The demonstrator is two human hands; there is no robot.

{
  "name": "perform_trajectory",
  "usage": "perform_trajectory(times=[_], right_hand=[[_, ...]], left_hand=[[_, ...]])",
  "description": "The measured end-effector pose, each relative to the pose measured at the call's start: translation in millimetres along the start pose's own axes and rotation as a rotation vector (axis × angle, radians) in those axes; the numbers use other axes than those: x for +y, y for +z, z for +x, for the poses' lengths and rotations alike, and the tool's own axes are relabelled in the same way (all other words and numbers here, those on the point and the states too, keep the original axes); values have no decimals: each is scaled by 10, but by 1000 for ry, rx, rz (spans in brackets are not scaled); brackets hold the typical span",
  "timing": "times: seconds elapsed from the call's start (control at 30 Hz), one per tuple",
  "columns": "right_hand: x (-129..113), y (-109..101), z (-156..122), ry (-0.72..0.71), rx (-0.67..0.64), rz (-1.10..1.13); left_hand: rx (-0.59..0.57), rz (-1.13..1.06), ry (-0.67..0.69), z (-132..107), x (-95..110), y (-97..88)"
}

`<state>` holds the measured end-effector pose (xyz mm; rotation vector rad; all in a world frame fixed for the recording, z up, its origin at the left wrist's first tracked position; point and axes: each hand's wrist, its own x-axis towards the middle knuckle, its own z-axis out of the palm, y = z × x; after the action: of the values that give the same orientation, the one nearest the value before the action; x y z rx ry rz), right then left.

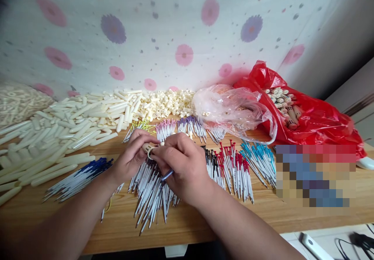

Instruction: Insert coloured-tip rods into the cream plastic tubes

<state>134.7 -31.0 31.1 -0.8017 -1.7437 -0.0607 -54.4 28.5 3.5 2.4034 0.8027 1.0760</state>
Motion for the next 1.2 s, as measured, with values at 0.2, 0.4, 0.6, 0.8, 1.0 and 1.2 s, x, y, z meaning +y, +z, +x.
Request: perform_trajectory(times=[0.2,0.4,0.6,0.8,1.0,1.2], right_hand=[[36,-37,49,46,-50,56],[45,10,29,128,-77,83],[56,31,39,317,-86,171],[79,78,7,349,-117,319],[260,-129,98,416,-40,300],[657,-875,-66,637,-210,-236]], left_hand=[[100,107,8,-10,-6,16],[163,189,65,9,-1,24],[221,270,85,16,11,20],[269,327,69,24,37,1],[230,244,38,24,-20,3],[204,119,-59,43,-134,26]])
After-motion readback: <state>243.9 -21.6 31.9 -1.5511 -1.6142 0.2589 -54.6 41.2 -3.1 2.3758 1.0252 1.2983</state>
